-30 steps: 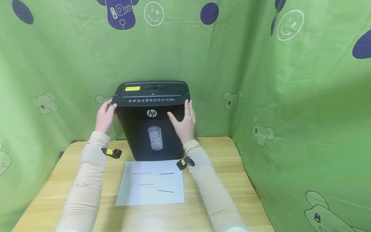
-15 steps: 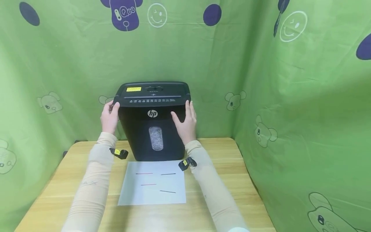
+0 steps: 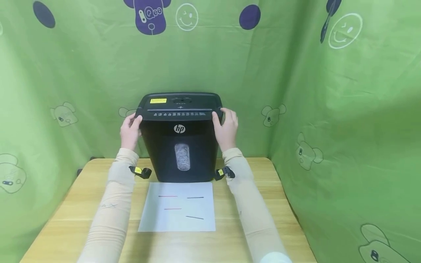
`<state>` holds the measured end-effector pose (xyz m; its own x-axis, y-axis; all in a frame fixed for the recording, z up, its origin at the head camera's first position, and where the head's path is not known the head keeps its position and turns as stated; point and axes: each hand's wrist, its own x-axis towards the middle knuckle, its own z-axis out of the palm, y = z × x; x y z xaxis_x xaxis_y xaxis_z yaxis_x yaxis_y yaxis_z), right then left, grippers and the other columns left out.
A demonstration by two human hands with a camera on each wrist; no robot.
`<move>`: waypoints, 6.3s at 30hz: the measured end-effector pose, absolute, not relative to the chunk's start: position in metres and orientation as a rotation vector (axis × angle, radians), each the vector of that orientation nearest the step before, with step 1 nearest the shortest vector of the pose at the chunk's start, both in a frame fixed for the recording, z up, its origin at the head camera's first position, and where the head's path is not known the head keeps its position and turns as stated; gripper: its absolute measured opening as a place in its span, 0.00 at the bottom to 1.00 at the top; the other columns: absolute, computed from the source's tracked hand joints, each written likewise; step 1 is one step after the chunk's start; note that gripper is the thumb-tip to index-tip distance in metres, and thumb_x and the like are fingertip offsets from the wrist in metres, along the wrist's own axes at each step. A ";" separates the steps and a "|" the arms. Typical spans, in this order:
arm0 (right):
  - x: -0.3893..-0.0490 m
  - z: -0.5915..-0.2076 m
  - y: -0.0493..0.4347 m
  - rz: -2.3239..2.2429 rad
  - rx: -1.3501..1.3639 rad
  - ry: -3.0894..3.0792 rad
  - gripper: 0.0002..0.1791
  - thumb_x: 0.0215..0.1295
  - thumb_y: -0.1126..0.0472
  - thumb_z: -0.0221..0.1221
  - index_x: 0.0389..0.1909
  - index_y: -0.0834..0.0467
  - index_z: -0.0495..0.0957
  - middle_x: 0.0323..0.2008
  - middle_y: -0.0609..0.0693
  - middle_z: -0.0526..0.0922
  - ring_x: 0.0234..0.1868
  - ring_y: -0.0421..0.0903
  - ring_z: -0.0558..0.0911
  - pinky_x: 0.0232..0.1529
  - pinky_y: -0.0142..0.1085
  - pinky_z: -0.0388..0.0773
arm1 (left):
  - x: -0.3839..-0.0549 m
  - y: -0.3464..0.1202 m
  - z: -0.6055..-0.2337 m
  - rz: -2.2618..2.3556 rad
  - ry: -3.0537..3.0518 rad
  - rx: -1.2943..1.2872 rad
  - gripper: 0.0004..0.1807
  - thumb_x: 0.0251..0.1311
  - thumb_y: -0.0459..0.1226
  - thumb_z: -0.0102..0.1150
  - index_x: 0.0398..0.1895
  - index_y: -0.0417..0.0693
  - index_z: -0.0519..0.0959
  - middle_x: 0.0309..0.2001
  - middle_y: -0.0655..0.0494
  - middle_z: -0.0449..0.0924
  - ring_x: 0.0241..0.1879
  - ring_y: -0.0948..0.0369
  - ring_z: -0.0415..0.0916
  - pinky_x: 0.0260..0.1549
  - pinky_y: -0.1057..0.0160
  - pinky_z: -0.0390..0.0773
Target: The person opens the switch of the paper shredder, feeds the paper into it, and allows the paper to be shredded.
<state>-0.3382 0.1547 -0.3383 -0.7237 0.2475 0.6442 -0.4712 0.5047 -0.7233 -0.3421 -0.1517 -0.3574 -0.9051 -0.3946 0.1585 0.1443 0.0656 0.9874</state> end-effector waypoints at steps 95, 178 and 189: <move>-0.438 -0.260 0.041 1.046 -0.240 -2.747 0.13 0.58 0.62 0.70 0.45 0.55 0.89 0.52 0.54 0.88 0.55 0.55 0.84 0.58 0.45 0.81 | -0.329 -0.176 -0.349 -2.222 -2.020 0.173 0.34 0.67 0.48 0.65 0.74 0.54 0.67 0.73 0.49 0.68 0.68 0.48 0.71 0.65 0.47 0.74; -0.387 -0.217 0.131 2.105 0.224 -2.258 0.03 0.66 0.68 0.63 0.38 0.63 0.83 0.23 0.44 0.76 0.22 0.36 0.70 0.22 0.24 0.68 | -0.333 -0.171 -0.343 -2.223 -2.033 0.156 0.35 0.67 0.48 0.64 0.75 0.54 0.66 0.75 0.48 0.67 0.70 0.48 0.69 0.66 0.46 0.73; -0.345 -0.237 0.154 1.929 0.430 -2.356 0.04 0.67 0.66 0.64 0.34 0.56 0.87 0.24 0.43 0.81 0.23 0.37 0.73 0.25 0.26 0.70 | -0.331 -0.171 -0.340 -2.219 -2.027 0.153 0.34 0.68 0.48 0.63 0.75 0.55 0.66 0.75 0.49 0.66 0.71 0.48 0.69 0.67 0.46 0.73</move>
<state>-0.3447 0.1543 -0.2366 -0.9587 -0.1727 0.2261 -0.2557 0.1745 -0.9509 -0.3310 -0.1710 -0.3404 -0.9861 -0.1655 0.0141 0.0290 -0.0878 0.9957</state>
